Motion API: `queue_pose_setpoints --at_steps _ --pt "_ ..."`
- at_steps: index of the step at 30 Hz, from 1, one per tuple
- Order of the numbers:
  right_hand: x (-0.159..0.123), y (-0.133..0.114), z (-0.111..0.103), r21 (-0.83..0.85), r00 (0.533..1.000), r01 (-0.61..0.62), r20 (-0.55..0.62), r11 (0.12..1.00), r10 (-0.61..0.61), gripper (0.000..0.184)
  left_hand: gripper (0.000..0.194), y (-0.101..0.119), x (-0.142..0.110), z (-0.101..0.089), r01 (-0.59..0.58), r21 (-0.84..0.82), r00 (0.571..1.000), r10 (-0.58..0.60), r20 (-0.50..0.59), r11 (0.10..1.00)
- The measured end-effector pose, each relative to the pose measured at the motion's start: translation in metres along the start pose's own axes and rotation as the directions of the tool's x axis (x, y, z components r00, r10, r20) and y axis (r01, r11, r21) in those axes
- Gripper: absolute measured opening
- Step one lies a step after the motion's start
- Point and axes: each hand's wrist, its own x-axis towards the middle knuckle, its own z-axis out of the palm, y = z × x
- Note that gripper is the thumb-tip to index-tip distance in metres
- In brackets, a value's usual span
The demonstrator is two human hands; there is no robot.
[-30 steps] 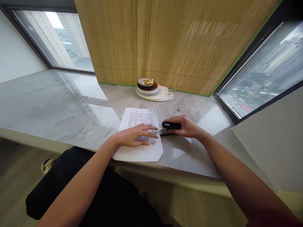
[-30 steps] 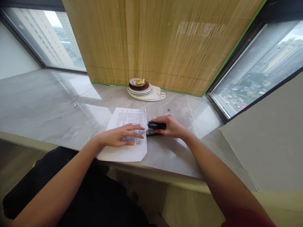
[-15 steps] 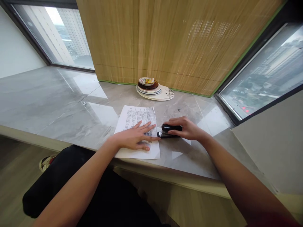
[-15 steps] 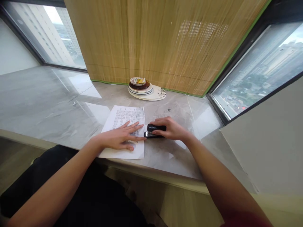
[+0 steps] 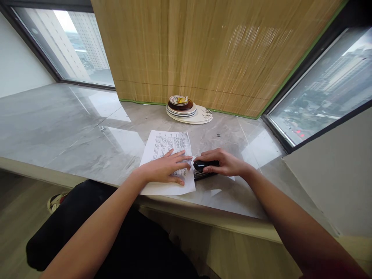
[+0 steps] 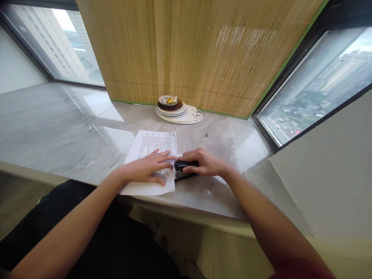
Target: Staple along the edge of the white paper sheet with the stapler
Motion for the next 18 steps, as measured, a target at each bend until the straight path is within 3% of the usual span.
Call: queue_pose_setpoints --at_steps 4,9,14,18 --pt "0.001 0.0 0.002 -0.032 0.998 -0.03 -0.051 0.999 0.029 0.039 0.043 0.001 -0.004 -0.006 -0.061 -0.054 0.998 0.061 -0.01 0.997" --pt "-0.002 0.004 0.0 -0.05 0.992 -0.067 -0.114 0.997 0.061 0.037 0.053 0.001 -0.008 -0.009 -0.068 -0.085 0.994 0.075 0.083 0.994" --pt "0.001 0.005 0.007 -0.09 0.984 -0.059 -0.174 0.994 0.043 0.035 0.057 0.003 -0.005 -0.006 -0.054 -0.046 0.994 0.058 0.09 0.997" --pt "0.006 0.001 0.014 -0.156 0.967 -0.142 -0.231 0.977 0.104 0.032 0.057 0.004 -0.005 -0.005 -0.056 -0.061 0.995 0.061 0.079 0.997"
